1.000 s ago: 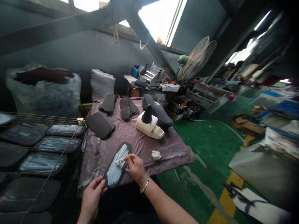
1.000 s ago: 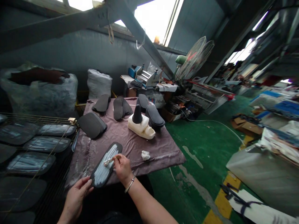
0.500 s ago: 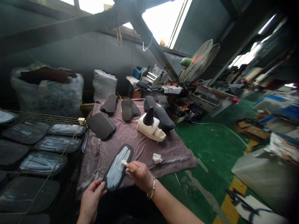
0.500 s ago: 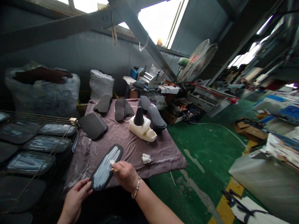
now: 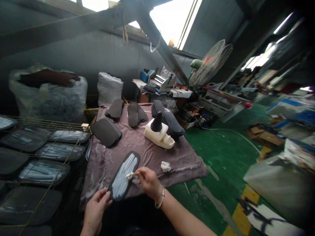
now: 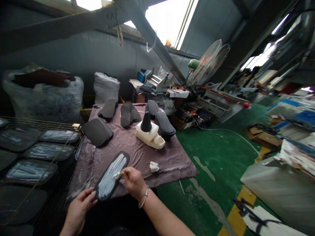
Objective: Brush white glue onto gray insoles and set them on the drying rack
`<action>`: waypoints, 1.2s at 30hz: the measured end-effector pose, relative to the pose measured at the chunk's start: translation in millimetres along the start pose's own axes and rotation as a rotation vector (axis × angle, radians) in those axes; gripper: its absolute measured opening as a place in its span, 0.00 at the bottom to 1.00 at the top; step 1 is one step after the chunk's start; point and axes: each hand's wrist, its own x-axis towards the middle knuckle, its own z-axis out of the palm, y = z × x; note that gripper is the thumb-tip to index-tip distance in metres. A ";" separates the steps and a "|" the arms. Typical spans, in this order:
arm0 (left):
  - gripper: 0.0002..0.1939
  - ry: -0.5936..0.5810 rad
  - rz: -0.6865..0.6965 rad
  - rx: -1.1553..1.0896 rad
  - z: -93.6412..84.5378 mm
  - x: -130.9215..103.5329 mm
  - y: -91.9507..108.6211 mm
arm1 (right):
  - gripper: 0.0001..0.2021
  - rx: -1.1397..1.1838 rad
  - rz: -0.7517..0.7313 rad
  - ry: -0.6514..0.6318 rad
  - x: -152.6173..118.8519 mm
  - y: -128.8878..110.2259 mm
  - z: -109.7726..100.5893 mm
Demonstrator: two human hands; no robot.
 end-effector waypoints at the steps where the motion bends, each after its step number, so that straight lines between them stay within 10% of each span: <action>1: 0.24 0.003 0.003 -0.002 -0.1 -0.1 -0.2 | 0.09 -0.013 0.043 0.081 8.9 9.0 -5.8; 6: 0.25 -0.012 0.005 0.005 -1.4 2.3 -3.1 | 0.09 -0.100 0.045 0.264 41.3 40.3 -23.8; 14: 0.25 -0.031 -0.012 0.015 -3.6 5.0 -4.5 | 0.07 -0.234 -0.263 -0.124 18.4 14.7 10.0; 20: 0.26 -0.036 -0.010 0.016 -5.3 7.8 -8.7 | 0.10 -0.273 -0.245 0.053 39.5 26.2 1.9; 26: 0.28 -0.016 -0.021 -0.006 -1.8 4.5 -3.8 | 0.07 -0.359 -0.366 -0.200 29.8 9.2 22.1; 32: 0.27 -0.031 -0.020 -0.001 -1.1 3.8 -1.7 | 0.09 -0.384 -0.323 -0.044 45.6 18.5 16.1; 36: 0.27 -0.003 -0.038 -0.012 -2.0 4.6 -2.2 | 0.07 -0.423 -0.364 -0.162 38.8 16.4 25.8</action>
